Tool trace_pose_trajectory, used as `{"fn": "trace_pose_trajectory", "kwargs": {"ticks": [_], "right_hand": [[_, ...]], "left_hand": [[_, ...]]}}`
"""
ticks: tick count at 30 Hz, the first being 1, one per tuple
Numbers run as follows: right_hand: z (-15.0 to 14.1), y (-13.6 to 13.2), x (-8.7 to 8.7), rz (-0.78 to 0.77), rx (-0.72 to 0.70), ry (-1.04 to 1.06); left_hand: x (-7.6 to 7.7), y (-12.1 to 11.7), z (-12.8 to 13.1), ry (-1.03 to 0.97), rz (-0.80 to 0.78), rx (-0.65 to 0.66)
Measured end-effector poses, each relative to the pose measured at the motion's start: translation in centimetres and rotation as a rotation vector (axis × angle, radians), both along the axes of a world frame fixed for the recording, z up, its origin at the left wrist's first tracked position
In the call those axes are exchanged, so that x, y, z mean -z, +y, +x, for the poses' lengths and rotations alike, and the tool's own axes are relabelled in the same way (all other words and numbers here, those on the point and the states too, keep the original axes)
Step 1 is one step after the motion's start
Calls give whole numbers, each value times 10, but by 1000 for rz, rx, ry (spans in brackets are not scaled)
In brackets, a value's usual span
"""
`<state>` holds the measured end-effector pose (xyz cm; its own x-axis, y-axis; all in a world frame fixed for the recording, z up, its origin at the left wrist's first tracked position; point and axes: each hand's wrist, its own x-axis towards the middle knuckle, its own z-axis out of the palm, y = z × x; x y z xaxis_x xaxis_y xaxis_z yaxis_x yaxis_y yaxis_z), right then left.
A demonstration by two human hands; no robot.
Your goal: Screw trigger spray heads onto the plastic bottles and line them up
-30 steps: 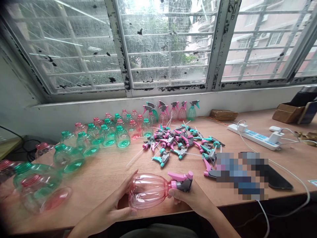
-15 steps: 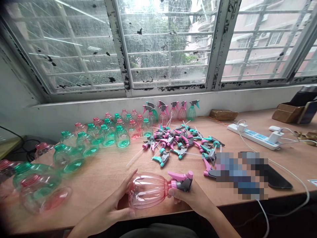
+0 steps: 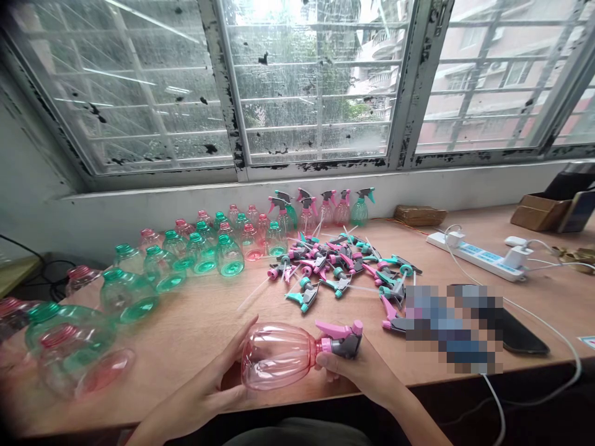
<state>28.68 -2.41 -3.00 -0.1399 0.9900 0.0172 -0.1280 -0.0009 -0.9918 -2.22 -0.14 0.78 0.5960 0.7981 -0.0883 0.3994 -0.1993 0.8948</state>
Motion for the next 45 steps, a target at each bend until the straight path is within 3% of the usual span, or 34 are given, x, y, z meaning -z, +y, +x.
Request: {"fn": "trace_pose_trajectory", "kwargs": {"ticks": [11, 19, 31, 45], "right_hand": [[1, 0, 2, 17, -12, -32], [2, 1, 1, 14, -42, -48], [3, 2, 2, 27, -29, -96], [1, 1, -2, 33, -24, -43]], "left_hand": [[-1, 1, -1, -12, -62, 2], [-7, 0, 1, 19, 5, 33], [-2, 0, -2, 66, 38, -3], [4, 1, -1, -25, 24, 28]]}}
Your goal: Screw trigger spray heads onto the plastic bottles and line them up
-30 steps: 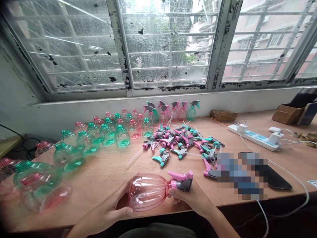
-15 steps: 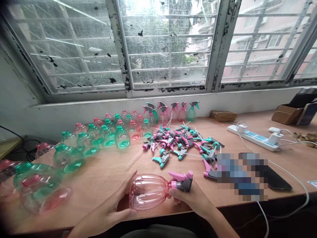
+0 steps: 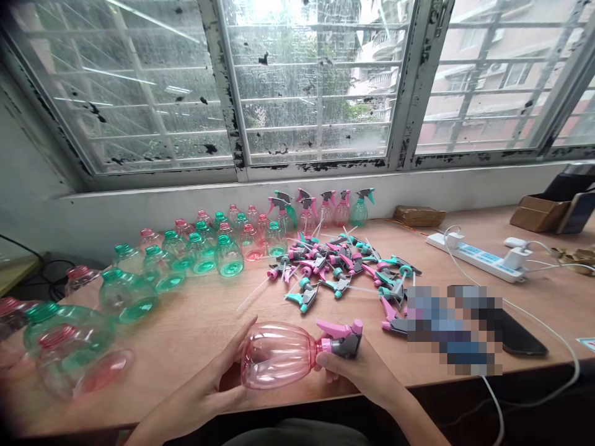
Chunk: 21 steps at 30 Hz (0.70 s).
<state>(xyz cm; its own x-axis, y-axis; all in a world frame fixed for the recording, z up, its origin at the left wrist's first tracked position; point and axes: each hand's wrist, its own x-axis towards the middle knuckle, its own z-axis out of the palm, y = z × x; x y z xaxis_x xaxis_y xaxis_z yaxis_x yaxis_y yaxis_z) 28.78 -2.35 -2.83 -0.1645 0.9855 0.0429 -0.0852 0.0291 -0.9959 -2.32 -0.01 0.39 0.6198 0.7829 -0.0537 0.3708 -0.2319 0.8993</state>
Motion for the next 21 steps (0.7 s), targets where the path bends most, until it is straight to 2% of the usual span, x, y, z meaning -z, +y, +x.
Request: {"fn": "trace_pose_trajectory", "kwargs": {"ticks": [4, 11, 16, 21], "right_hand": [[-1, -1, -2, -7, -3, -6], [-2, -2, -4, -18, 5, 22], [-1, -1, -6, 6, 11, -7], [-1, -2, -8, 6, 16, -12]], "left_hand": [[-4, -2, 0, 15, -39, -30], [-1, 1, -4, -49, -74, 14], [-1, -1, -3, -8, -41, -38], [-2, -3, -2, 15, -13, -25]]}}
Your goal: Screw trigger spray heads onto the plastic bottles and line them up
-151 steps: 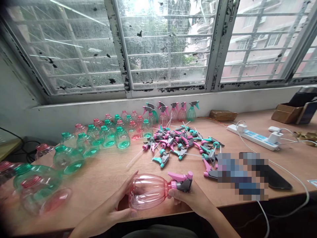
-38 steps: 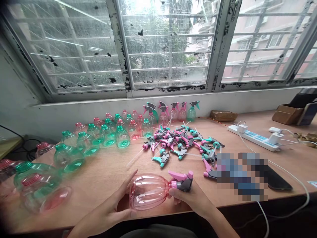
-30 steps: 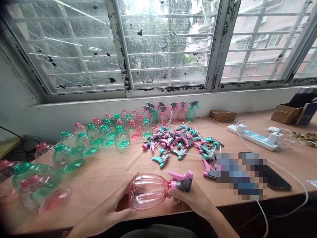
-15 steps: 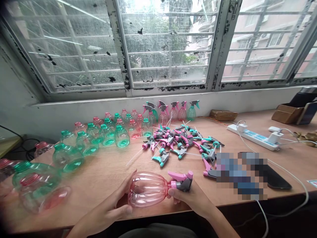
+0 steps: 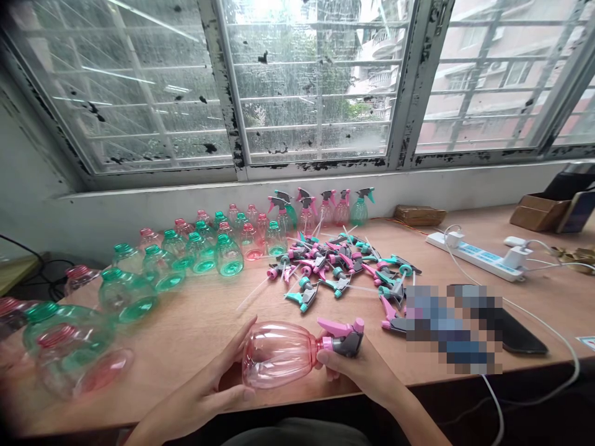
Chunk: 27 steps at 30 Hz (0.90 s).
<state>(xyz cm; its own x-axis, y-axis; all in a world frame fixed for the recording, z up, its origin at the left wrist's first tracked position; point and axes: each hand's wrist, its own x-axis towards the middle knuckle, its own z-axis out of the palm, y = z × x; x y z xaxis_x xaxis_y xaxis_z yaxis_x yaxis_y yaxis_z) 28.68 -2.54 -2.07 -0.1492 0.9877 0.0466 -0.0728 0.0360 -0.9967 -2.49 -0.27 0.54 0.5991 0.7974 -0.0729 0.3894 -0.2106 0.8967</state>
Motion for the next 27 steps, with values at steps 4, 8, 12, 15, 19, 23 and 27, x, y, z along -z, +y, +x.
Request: {"fn": "trace_pose_trajectory", "kwargs": {"ticks": [4, 8, 12, 15, 19, 23, 27], "right_hand": [[0, -1, 0, -15, -5, 2], [-1, -1, 0, -16, -2, -7], [-1, -1, -1, -36, -11, 19], [-1, -1, -1, -23, -9, 35], [-1, 0, 0, -25, -7, 23], [-1, 0, 0, -41, -4, 3], [-2, -1, -2, -46, 2, 24]], "left_hand": [[-2, 0, 0, -1, -11, 9], [-1, 3, -1, -38, -67, 37], [1, 4, -1, -67, -96, 24], [3, 3, 0, -63, -76, 2], [5, 3, 0, -77, -33, 24], [2, 3, 1, -46, -34, 16], [-2, 4, 1, -53, -78, 7]]}}
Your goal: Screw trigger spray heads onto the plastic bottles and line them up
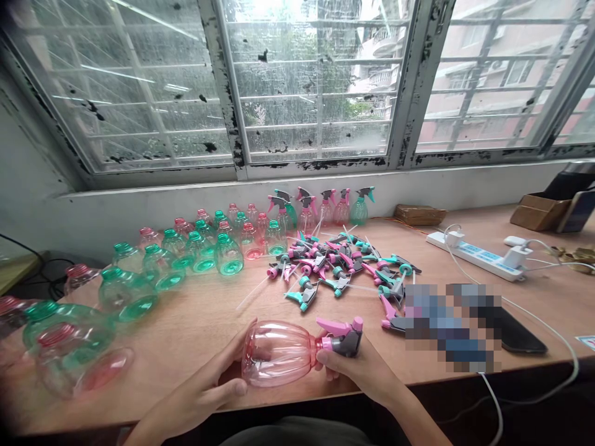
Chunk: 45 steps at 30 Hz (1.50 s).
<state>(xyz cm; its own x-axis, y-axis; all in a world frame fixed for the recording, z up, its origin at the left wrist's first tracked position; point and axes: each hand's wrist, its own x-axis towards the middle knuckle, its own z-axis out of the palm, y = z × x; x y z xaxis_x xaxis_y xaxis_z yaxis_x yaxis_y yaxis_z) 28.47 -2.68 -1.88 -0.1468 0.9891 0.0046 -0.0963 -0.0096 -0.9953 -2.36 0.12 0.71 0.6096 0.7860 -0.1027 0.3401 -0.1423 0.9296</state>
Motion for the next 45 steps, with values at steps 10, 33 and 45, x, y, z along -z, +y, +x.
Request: {"fn": "trace_pose_trajectory", "kwargs": {"ticks": [10, 33, 45], "right_hand": [[3, 3, 4, 49, -21, -24], [4, 2, 6, 36, -24, 37], [5, 2, 8, 31, -17, 14]], "left_hand": [[0, -2, 3, -35, 26, 14], [9, -1, 3, -76, 28, 29], [2, -1, -1, -23, 15, 5]]}}
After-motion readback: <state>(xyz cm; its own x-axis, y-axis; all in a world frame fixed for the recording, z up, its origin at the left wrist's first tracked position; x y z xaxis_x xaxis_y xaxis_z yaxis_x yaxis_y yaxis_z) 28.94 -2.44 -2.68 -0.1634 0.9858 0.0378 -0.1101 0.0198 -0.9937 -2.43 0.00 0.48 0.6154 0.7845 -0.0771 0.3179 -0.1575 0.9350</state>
